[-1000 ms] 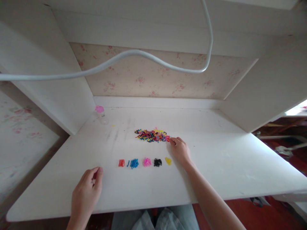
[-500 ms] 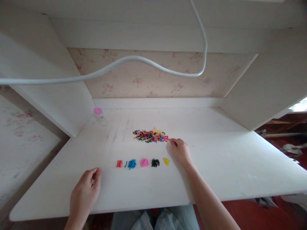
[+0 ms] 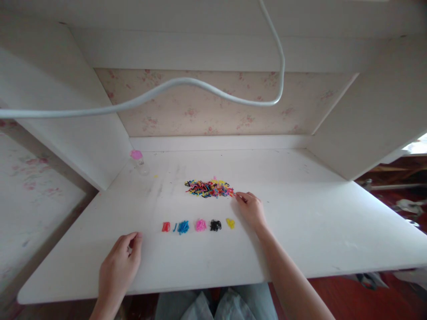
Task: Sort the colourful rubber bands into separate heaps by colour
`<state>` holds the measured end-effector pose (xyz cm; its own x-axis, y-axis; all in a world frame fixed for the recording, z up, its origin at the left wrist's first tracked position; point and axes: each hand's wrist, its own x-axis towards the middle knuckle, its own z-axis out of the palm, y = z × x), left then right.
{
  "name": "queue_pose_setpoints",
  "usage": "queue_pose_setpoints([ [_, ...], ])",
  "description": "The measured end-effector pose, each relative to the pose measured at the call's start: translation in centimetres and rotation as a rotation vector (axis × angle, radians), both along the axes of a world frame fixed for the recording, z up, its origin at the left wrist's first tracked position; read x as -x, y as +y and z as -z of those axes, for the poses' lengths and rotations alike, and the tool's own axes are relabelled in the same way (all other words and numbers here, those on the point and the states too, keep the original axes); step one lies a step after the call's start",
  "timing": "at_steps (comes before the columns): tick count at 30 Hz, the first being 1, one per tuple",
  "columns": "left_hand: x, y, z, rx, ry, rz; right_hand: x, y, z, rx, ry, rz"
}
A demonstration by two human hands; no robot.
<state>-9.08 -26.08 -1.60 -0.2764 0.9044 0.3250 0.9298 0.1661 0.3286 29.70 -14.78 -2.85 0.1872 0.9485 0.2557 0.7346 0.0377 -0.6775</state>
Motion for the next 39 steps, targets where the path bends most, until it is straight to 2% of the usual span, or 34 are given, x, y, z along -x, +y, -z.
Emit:
queue_pose_setpoints([
  [7, -0.1, 0.0, 0.0, 0.014, 0.001, -0.012, 0.0, -0.2, -0.5, 0.021, -0.039, 0.054],
  [15, 0.1, 0.0, 0.2, 0.008, -0.001, -0.002, -0.1, -0.2, -0.6, 0.041, -0.114, 0.02],
  [24, 0.0, 0.1, 0.1, 0.009, -0.016, 0.005, 0.0, -0.5, -0.9, -0.021, -0.03, -0.009],
  [29, 0.1, 0.2, -0.1, -0.08, -0.076, 0.02, 0.5, -0.8, -0.8, -0.039, 0.159, 0.026],
  [32, -0.8, 0.3, -1.4, -0.164, -0.116, 0.047, 1.1, -1.6, -1.5, -0.014, 0.301, 0.035],
  [35, -3.2, 0.1, -3.9, -0.211, -0.22, 0.15, 2.4, -3.2, -3.1, 0.017, 0.435, -0.01],
  [37, -5.6, 0.0, -5.6, -0.151, -0.354, 0.275, 3.7, -4.5, -4.4, 0.066, 0.524, -0.068],
  [39, -8.2, 0.0, -6.9, -0.019, -0.486, 0.413, 5.3, -6.0, -5.6, 0.123, 0.591, -0.147],
])
